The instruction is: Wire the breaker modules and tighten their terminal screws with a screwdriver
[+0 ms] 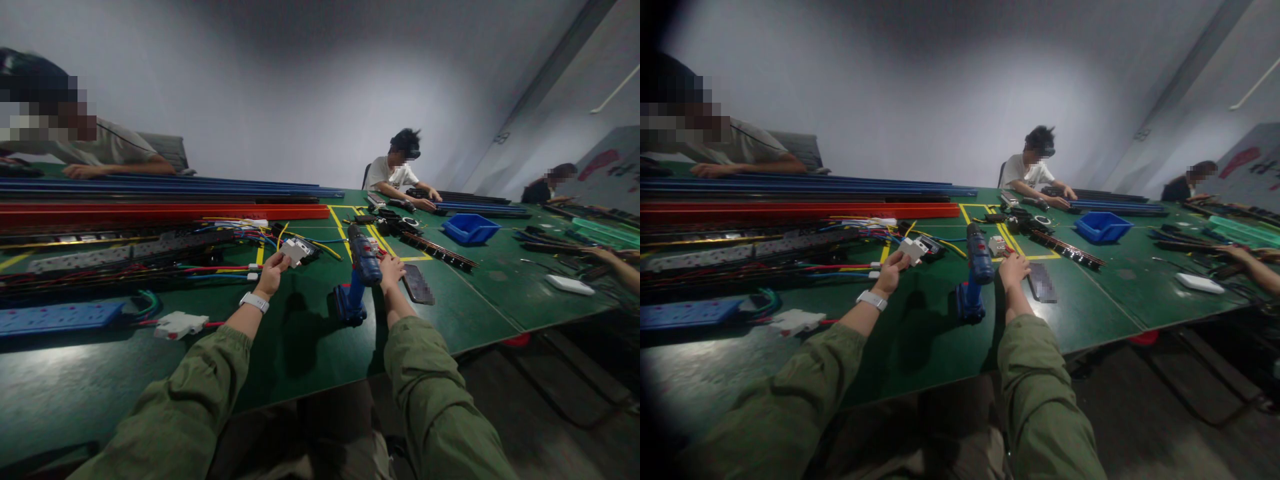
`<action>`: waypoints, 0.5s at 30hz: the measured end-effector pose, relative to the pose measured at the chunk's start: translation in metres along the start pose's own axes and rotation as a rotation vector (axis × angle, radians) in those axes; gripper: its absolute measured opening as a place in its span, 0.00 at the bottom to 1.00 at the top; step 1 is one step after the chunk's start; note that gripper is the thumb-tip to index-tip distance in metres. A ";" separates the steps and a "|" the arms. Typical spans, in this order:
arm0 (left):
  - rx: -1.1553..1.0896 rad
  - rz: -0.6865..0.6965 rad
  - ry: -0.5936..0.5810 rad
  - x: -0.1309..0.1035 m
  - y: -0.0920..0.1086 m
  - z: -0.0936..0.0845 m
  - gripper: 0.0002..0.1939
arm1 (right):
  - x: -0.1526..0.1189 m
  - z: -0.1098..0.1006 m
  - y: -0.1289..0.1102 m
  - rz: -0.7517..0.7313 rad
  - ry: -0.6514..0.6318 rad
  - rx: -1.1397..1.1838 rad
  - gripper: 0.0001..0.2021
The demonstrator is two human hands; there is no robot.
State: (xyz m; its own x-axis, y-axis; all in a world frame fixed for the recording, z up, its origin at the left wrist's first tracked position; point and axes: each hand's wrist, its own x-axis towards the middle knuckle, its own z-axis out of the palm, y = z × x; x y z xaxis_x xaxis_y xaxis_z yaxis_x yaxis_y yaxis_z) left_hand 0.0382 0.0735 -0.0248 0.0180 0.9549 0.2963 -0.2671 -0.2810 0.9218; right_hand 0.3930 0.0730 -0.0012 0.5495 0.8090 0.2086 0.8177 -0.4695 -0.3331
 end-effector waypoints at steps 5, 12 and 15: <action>0.042 0.008 -0.007 0.001 -0.004 -0.002 0.26 | -0.001 -0.001 0.000 0.000 0.016 0.064 0.17; 0.043 0.020 -0.004 0.003 -0.008 -0.005 0.25 | -0.002 -0.003 0.013 -0.030 0.089 0.161 0.16; 0.044 0.029 -0.007 0.003 -0.007 -0.006 0.24 | -0.004 -0.005 0.022 -0.120 0.128 0.219 0.19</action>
State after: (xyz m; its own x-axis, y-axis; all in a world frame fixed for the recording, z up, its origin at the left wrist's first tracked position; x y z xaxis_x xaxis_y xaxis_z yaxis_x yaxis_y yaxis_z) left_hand 0.0344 0.0789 -0.0317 0.0180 0.9458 0.3244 -0.2254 -0.3122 0.9229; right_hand 0.4096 0.0571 -0.0051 0.4795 0.7963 0.3687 0.8294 -0.2741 -0.4867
